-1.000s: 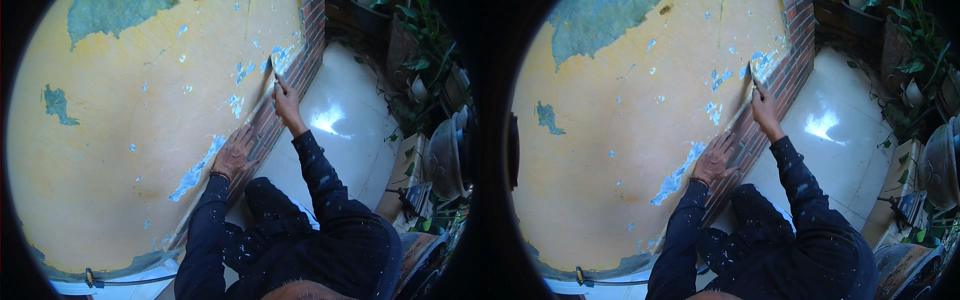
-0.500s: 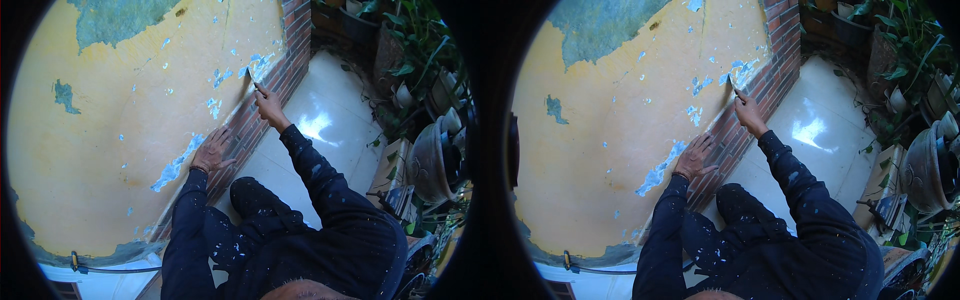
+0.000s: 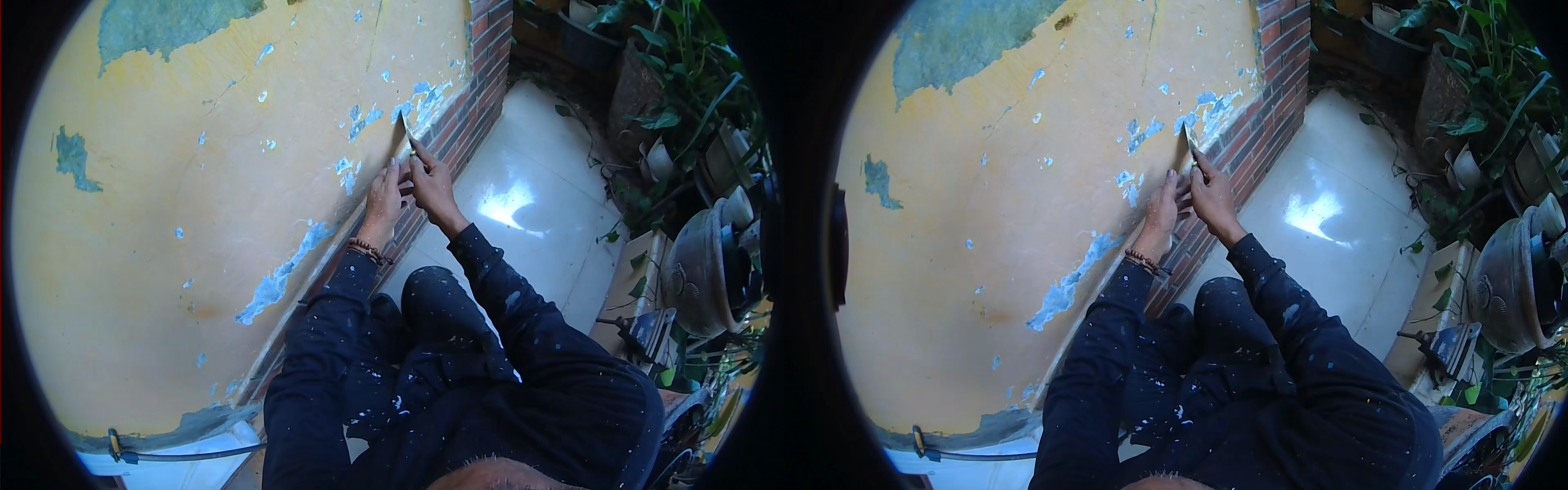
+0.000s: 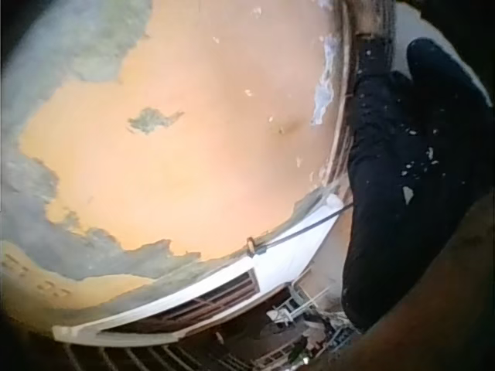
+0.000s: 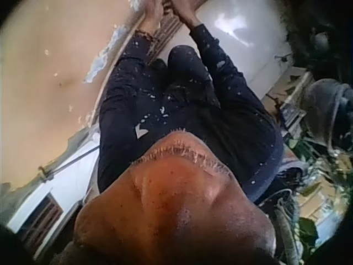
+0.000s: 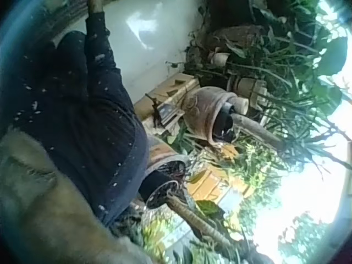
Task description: Scraping old paint off an exterior wall using a scraper tool.
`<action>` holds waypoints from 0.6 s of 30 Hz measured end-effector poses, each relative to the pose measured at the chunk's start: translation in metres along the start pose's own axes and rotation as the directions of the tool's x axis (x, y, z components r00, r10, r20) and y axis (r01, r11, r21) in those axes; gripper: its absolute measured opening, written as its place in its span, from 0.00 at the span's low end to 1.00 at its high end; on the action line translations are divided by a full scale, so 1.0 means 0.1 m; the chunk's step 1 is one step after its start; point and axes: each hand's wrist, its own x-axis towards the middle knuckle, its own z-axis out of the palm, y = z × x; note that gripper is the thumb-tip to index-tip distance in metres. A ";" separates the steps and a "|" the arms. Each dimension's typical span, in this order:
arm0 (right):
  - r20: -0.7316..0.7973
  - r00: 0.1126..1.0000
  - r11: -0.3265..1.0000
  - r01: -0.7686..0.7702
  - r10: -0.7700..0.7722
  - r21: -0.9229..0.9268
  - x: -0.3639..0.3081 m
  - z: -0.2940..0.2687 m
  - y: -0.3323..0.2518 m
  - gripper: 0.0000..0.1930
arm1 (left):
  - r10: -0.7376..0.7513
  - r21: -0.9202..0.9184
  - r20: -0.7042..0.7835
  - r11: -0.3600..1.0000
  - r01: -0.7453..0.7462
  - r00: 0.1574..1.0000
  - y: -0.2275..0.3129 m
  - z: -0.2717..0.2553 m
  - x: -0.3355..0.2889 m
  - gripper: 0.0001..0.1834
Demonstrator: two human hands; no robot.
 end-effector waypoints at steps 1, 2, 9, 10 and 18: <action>-0.014 1.000 0.997 0.018 -0.017 0.079 0.01 0.08 0.01 0.26 | -0.004 0.006 0.000 1.000 0.004 1.000 -0.09 -0.07 0.03 0.32; -0.014 1.000 0.996 0.015 -0.014 0.086 0.00 0.17 -0.06 0.26 | -0.054 -0.137 0.105 0.988 0.068 0.993 -0.20 -0.19 0.11 0.34; -0.103 0.989 0.993 0.103 -0.108 -0.054 0.06 0.14 -0.05 0.23 | 0.006 -0.535 0.239 0.836 0.126 0.971 -0.26 0.14 0.45 0.31; -0.105 0.990 0.994 0.093 -0.099 -0.056 0.11 0.12 -0.10 0.23 | 0.014 -0.551 0.250 0.825 0.130 0.968 -0.28 0.15 0.47 0.30; -0.160 0.924 0.926 0.311 -0.347 -0.214 0.06 0.27 0.01 0.23 | 0.035 -0.601 0.281 0.785 0.148 0.959 -0.25 0.10 0.74 0.34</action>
